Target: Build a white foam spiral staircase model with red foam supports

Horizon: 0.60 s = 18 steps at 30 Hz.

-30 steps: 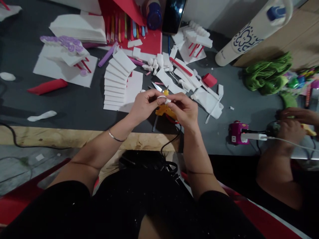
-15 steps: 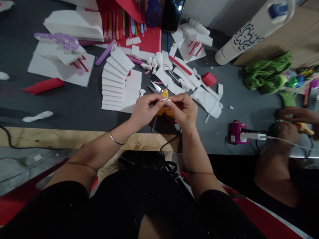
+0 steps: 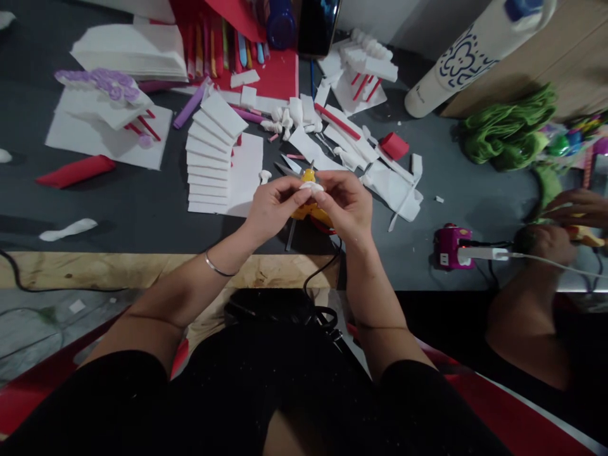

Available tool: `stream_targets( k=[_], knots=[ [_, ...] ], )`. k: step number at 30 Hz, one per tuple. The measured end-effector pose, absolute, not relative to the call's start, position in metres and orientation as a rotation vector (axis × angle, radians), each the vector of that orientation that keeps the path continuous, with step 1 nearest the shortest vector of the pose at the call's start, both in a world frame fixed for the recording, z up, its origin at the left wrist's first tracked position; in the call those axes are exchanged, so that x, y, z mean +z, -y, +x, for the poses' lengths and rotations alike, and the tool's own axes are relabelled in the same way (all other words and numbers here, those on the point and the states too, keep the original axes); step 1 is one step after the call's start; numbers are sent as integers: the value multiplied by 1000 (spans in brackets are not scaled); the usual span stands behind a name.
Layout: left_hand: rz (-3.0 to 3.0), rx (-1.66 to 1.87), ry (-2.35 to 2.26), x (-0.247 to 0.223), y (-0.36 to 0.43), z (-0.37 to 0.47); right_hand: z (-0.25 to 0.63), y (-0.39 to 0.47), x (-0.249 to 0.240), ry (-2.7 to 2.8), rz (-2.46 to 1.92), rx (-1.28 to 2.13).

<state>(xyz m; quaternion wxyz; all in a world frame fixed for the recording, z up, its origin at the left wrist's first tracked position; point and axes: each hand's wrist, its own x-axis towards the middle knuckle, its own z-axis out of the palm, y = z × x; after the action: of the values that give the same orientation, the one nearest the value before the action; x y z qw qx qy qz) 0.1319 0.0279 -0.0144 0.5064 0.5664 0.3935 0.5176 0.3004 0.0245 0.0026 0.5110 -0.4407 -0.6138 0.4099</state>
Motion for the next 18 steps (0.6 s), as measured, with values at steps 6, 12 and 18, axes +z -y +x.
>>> stream_targets(
  k=[6, 12, 18],
  knots=[
    [1287, 1299, -904, -19, -31, 134, 299, -25, 3, 1439, -1066, 1042],
    [1475, 1374, -930, -14, -28, 132, 294, -22, -1, 1368, -1111, 1003],
    [1951, 1517, -1064, -14, -25, 129, 287, -21, -1, 1228, -1159, 1117]
  ],
)
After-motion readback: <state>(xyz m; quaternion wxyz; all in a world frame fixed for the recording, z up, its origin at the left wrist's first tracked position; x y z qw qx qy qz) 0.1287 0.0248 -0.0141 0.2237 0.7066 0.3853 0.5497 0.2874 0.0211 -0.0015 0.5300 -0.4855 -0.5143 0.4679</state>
